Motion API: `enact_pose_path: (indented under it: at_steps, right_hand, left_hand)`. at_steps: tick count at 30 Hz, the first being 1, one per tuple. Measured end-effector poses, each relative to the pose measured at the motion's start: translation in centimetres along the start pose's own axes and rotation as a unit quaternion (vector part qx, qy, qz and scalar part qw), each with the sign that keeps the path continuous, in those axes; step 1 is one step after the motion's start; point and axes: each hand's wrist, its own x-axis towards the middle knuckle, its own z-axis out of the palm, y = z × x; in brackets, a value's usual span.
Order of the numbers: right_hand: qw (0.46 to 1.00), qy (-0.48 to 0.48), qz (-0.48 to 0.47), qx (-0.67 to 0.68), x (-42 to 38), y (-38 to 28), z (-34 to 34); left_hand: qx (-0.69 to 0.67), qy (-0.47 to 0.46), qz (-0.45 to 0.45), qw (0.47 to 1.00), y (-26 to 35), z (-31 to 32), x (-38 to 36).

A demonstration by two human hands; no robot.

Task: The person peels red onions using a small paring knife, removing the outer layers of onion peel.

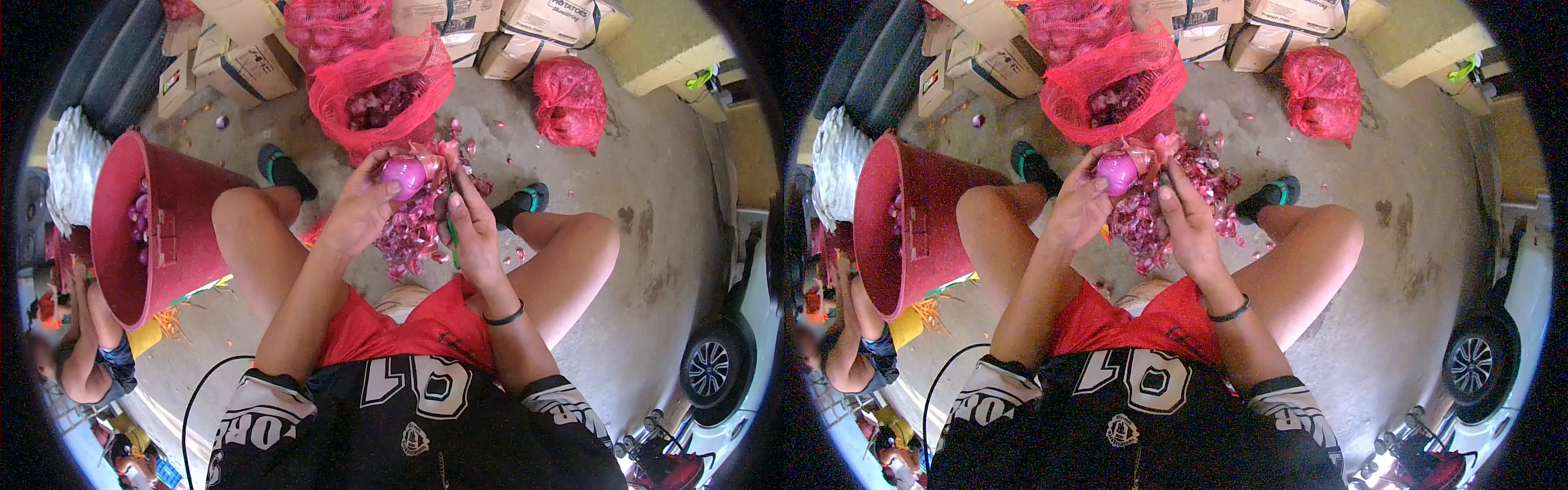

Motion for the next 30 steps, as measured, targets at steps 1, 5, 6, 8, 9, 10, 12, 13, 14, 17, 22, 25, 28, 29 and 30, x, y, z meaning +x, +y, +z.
enact_pose_path:
  at_steps: [1, 5, 6, 8, 9, 10, 12, 13, 14, 17, 22, 25, 28, 29, 30]
  right_hand:
    - [1.0, -0.002, 0.004, 0.011, -0.2, -0.4, 0.2]
    - [0.997, -0.054, -0.019, -0.052, -0.6, 1.0, -0.3]
    - [0.994, -0.05, -0.037, -0.091, -0.5, 1.5, -0.3]
    - [0.993, -0.044, -0.038, -0.099, -0.5, 1.7, -0.5]
    - [0.997, -0.042, -0.021, -0.066, -0.5, 0.9, -0.4]
    - [0.999, -0.041, -0.004, -0.034, -0.5, 0.4, -0.4]
    - [0.999, -0.008, -0.031, -0.024, -0.2, 0.2, -0.5]
    - [0.999, 0.009, -0.045, -0.02, 0.0, 0.1, -0.6]
    - [0.999, 0.012, -0.038, 0.02, 0.0, 0.3, -1.1]
    - [0.999, -0.002, -0.032, 0.013, -0.2, 0.4, -2.3]
    - [0.996, 0.042, -0.073, -0.027, 0.1, -1.9, -1.7]
    - [0.998, 0.043, -0.045, -0.015, -0.1, -2.0, -2.1]
    - [0.997, 0.068, -0.017, -0.032, -0.1, 0.2, -3.5]
    - [0.998, 0.054, -0.021, -0.019, -0.1, 0.5, -3.6]
    - [0.999, 0.041, -0.025, -0.006, -0.1, 0.9, -3.8]
  left_hand:
    - [0.027, 0.004, 0.011, 1.0, -0.1, 0.0, 0.0]
    - [0.093, 0.01, 0.048, 0.994, -0.6, 0.3, -0.1]
    - [0.099, 0.009, 0.056, 0.993, -0.6, 0.4, -0.1]
    - [0.083, 0.006, 0.071, 0.994, -0.5, 0.7, -0.1]
    - [0.074, 0.006, 0.079, 0.994, -0.5, 0.8, -0.2]
    - [0.059, 0.0, 0.069, 0.996, -0.5, 0.5, -0.2]
    - [0.027, -0.013, 0.049, 0.998, -0.5, 0.1, -0.2]
    - [0.015, -0.023, 0.03, 0.999, -0.3, 0.2, -0.2]
    - [0.004, -0.032, 0.012, 0.999, 0.0, 0.4, -0.4]
    - [0.021, -0.036, -0.011, 0.999, 0.2, 0.1, -0.4]
    - [-0.052, -0.055, -0.035, 0.997, 0.7, -1.0, -0.6]
    - [-0.055, -0.049, -0.03, 0.997, 0.8, -1.1, -0.6]
    - [-0.06, -0.062, -0.02, 0.996, 0.9, -1.1, -0.7]
    - [-0.055, -0.076, -0.012, 0.996, 1.1, -1.0, -0.7]
    - [-0.05, -0.091, -0.004, 0.995, 1.3, -1.0, -0.7]
